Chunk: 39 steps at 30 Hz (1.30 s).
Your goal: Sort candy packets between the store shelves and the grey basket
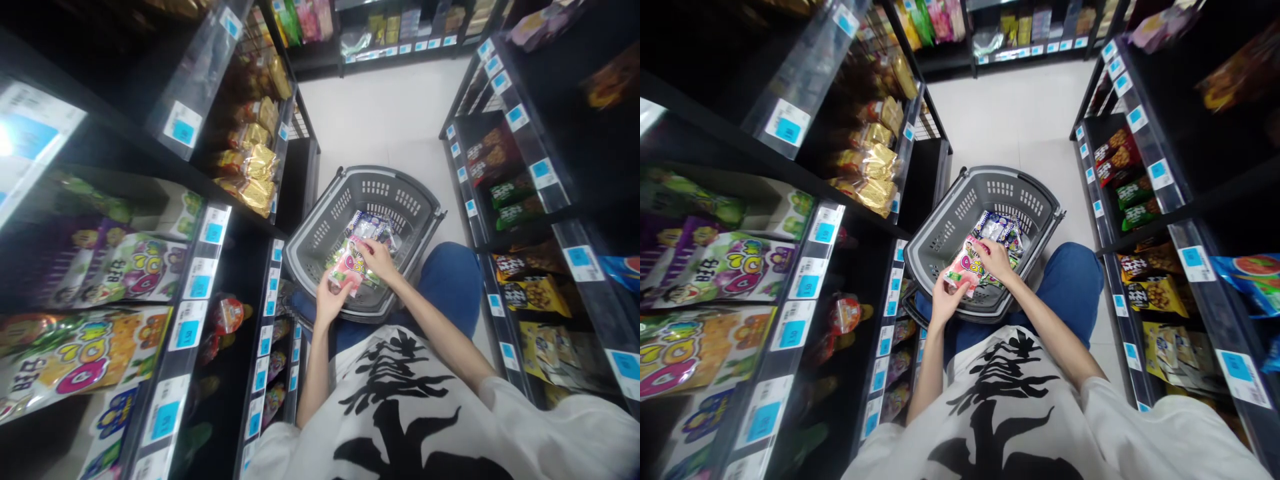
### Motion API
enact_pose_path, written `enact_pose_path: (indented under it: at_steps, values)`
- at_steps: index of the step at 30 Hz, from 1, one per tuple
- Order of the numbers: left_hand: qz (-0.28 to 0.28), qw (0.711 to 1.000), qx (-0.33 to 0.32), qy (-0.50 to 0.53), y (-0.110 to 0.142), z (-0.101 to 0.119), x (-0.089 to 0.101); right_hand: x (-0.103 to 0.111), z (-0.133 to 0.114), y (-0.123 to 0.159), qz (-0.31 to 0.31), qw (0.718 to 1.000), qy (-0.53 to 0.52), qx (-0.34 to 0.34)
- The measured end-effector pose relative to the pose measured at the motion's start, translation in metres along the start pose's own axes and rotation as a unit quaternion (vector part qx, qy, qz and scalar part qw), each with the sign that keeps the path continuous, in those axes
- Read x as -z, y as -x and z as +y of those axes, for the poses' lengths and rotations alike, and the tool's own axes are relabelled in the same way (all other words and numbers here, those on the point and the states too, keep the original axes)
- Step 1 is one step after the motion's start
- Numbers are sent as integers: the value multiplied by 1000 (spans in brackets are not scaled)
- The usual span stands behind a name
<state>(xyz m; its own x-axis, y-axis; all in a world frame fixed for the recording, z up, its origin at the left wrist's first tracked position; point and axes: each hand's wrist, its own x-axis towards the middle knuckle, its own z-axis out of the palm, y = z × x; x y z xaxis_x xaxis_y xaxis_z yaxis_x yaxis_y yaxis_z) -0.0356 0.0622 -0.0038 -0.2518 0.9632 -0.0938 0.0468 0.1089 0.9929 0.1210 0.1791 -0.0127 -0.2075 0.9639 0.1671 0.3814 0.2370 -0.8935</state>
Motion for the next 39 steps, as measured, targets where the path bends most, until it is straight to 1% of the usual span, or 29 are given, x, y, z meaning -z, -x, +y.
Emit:
enact_pose_path:
  at_steps: [3,5,7,9,10,13,14,16,19,20,22,24,26,28,31,33,34,36,39]
  values:
    - [19,999,2,32,-1,-1,-2,-2,7,-1,25,999,21,9]
    - [37,998,4,49,-3,-2,-6,-4,11,0,62,997,33,-19]
    - [71,995,9,62,-4,-3,-14,-6,16,2,98,993,51,-50]
    - [114,991,9,70,-4,-3,-25,-8,20,3,108,990,67,-62]
    - [136,988,7,69,-3,-2,-30,-9,21,3,98,991,66,-62]
    - [186,982,-16,36,4,1,-44,-12,24,1,38,998,26,-50]
    - [194,980,-34,13,7,2,-47,-13,23,0,16,999,-3,-52]
    - [182,978,-88,-45,13,2,-47,-14,19,-2,-38,992,-91,-81]
    - [111,972,-171,-115,20,-1,-42,-11,7,-2,-106,955,-239,-142]
    - [84,970,-186,-130,21,-2,-41,-9,2,-1,-113,944,-271,-153]
    - [44,964,-209,-160,22,-5,-38,-3,-6,1,-106,931,-306,-165]
    - [21,949,-238,-204,23,-6,-37,2,-11,2,-104,919,-335,-180]
    - [12,928,-274,-254,24,-7,-37,6,-12,3,-118,901,-369,-197]
    - [9,902,-309,-301,25,-7,-37,7,-12,3,-146,873,-412,-216]
    - [15,865,-353,-357,26,-6,-37,7,-9,2,-193,817,-485,-245]
    - [20,847,-375,-376,26,-6,-37,7,-8,2,-217,780,-525,-263]
    - [21,842,-383,-379,26,-5,-37,8,-8,2,-224,766,-538,-272]
    - [25,837,-394,-379,26,-4,-38,8,-9,2,-230,748,-553,-287]
    - [30,834,-401,-378,26,-3,-38,10,-13,2,-228,744,-553,-298]
